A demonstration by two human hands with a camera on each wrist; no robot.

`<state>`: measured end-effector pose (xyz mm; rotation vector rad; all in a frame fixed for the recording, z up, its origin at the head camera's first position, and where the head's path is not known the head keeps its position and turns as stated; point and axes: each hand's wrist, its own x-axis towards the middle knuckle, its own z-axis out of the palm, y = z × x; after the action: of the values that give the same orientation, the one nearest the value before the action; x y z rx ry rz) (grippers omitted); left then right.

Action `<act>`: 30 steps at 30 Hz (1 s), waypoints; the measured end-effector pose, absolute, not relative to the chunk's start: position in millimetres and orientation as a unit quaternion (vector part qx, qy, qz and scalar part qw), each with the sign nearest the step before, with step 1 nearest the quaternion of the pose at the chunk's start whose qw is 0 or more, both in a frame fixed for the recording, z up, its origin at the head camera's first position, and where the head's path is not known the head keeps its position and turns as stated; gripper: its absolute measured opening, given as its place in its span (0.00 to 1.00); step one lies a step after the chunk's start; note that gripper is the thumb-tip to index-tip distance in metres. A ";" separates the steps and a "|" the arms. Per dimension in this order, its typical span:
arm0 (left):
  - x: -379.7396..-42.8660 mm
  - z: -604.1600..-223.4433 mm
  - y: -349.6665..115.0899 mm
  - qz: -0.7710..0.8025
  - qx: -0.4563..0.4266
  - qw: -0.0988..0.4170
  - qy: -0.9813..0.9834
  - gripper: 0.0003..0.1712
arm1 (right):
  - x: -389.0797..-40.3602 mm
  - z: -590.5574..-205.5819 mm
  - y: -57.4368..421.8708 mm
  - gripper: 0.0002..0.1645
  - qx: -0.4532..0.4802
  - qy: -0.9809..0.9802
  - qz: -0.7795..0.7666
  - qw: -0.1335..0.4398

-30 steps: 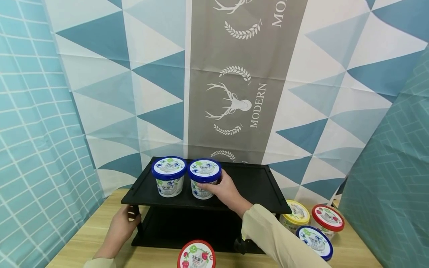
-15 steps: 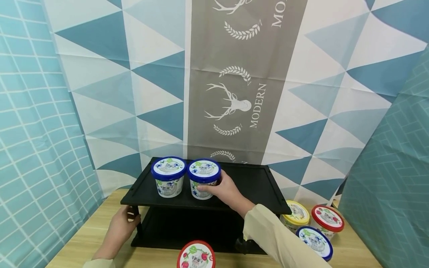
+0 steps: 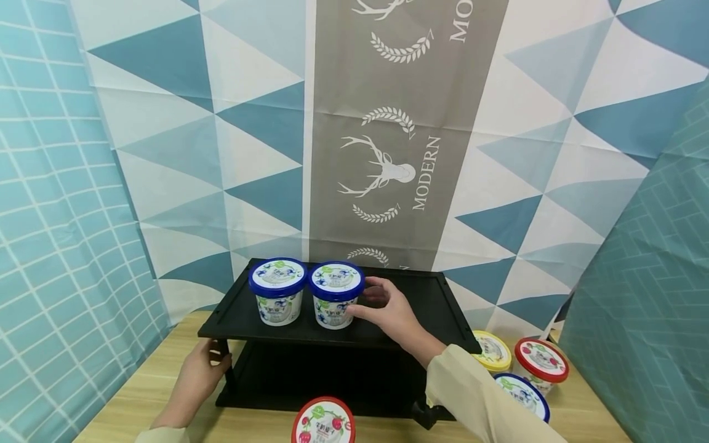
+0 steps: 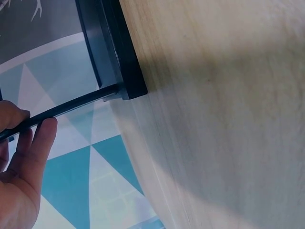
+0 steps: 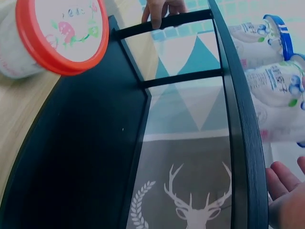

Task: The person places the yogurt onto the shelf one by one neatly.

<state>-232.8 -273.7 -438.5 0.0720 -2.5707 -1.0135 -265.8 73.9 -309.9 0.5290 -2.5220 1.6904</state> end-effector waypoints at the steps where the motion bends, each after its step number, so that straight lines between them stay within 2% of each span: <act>1: -232.9 -438.7 -273.5 -0.361 0.025 0.189 -0.913 0.27 | -264.9 -310.0 76.8 0.40 0.173 -0.820 0.545 0.035; 11: -233.1 -438.6 -272.5 -0.361 0.019 0.202 -0.910 0.26 | -257.8 -314.5 103.1 0.27 0.161 -0.826 0.537 0.061; 18: -231.5 -438.1 -273.8 -0.359 0.027 0.184 -0.914 0.27 | -250.8 -314.5 116.1 0.28 0.151 -0.832 0.529 0.062; 30: -232.0 -437.8 -273.3 -0.366 0.021 0.191 -0.911 0.27 | -235.6 -313.7 133.5 0.26 0.150 -0.828 0.538 0.044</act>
<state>-232.0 -273.3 -437.8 0.0598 -2.5576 -1.0281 -235.6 133.5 -313.7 0.4579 -2.5307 1.6445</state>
